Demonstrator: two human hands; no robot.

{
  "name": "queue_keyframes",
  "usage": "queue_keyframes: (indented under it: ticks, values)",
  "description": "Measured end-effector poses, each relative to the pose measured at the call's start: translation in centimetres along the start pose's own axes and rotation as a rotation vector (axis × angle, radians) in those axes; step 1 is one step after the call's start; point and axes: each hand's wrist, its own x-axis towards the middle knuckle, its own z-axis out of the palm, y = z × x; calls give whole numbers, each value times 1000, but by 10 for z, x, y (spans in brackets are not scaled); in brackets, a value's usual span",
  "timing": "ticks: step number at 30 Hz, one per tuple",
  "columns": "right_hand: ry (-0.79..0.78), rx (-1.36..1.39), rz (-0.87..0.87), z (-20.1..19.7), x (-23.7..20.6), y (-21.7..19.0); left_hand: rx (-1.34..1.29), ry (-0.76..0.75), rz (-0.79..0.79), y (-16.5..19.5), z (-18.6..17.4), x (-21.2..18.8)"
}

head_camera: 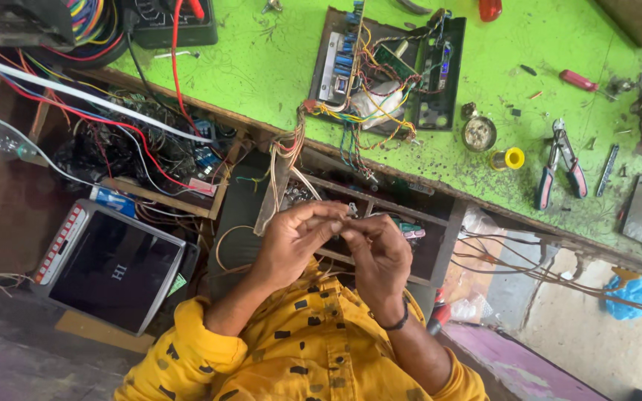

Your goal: The person strips and twists wire ends, then uses a soldering iron to attach wires to a circuit board. They repeatedly heat and apply solder to connections while holding the board steady, then inspect the joints.

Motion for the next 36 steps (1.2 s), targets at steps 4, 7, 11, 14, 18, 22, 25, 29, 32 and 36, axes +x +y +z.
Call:
queue_keyframes:
  ticks: [4, 7, 11, 14, 18, 22, 25, 29, 32, 36]
  values:
    - [-46, -33, 48, -4, 5, 1, 27, 39, -33, -3, -7, 0]
    - [-54, 14, 60, -7, 3, 4, 53, 46, -18, -5, -10, 0]
    - [-54, 59, -3, -9, -1, 8, 14, 69, -31, -8, -12, 2]
    - [-23, 88, -34, -10, -4, 10, 14, 72, -49, -9, -12, 2]
    - [-47, 48, 48, -9, -1, 14, -24, 63, -53, -9, -13, 3]
    - [-130, -40, -52, -7, 3, 19, 38, 34, 7, -11, -15, 3]
    - [-180, -105, -78, -10, 5, 21, 65, 25, 4, -13, -18, 2]
    - [-251, -32, -60, -16, 9, 26, 5, -1, -63, -12, -22, 0]
    - [-189, 51, -86, -17, 5, 29, -16, 15, -24, -14, -20, 1]
    - [15, 243, 123, -17, -5, 30, -62, 72, -55, -15, -15, 4]
